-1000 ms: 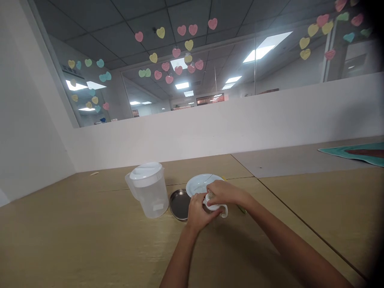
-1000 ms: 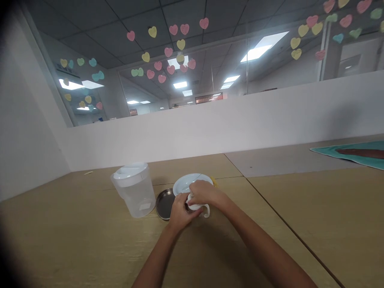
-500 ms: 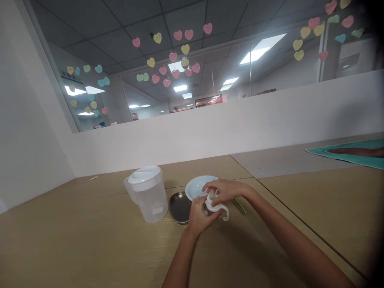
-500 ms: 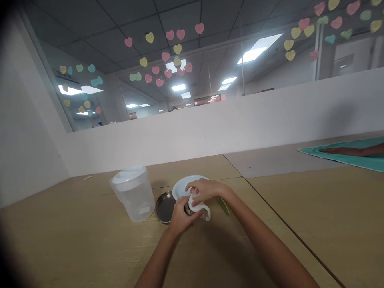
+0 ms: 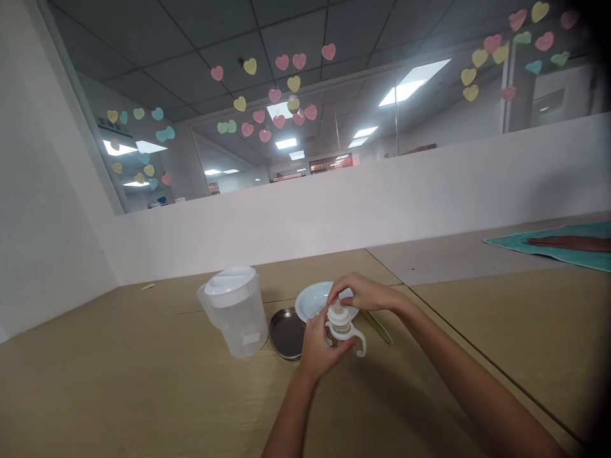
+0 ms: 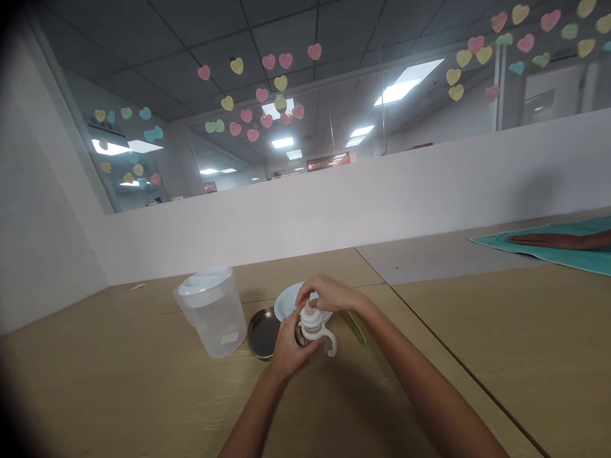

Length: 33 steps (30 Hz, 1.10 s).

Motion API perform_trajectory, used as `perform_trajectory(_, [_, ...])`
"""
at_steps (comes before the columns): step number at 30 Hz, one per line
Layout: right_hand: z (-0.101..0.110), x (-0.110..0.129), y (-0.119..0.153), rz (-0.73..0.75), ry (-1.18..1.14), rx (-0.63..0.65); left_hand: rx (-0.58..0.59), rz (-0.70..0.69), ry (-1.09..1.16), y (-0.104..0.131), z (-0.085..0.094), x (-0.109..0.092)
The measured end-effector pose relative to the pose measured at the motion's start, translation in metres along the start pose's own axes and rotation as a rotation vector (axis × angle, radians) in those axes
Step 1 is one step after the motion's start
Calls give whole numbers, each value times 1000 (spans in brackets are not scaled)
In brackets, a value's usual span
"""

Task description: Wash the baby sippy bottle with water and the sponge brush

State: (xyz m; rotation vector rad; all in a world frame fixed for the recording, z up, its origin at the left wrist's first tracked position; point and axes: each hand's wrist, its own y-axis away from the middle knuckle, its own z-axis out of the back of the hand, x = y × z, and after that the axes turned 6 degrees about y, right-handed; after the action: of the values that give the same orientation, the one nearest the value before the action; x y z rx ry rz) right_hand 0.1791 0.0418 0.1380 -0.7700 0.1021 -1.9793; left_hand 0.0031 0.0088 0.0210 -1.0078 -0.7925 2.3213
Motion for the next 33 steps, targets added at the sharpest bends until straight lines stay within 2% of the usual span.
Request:
perform_trajectory(3, [9, 5, 4, -28, -85, -76, 1, -5, 11, 0, 1, -2])
perform_trajectory(7, [19, 12, 8, -85, -184, -256, 1, 42, 14, 2, 0, 1])
perform_trajectory(13, [22, 6, 4, 0, -269, -716, 45, 120, 25, 3, 2, 0])
perform_trajectory(15, [19, 0, 0, 27, -271, -865, 32, 111, 16, 2, 3, -1])
perform_trajectory(17, [14, -9, -6, 25, -236, -955, -15, 77, -1, 2, 5, 1])
perform_trajectory(20, [-2, -26, -17, -24, -140, -967, -164, 56, -47, 1, 5, 6])
perform_trajectory(22, [-15, -38, -24, -65, -84, -928, -261, 73, -84, 0, 4, 11])
perform_trajectory(24, [-29, -49, -30, -102, -60, -863, -302, 79, -116, -1, 4, 14])
perform_trajectory(28, [-48, -63, -38, -229, -194, -780, -279, 92, -162, -2, 6, 17])
perform_trajectory(33, [-59, -70, -42, -415, -479, -737, -157, 132, -176, -1, 4, 20])
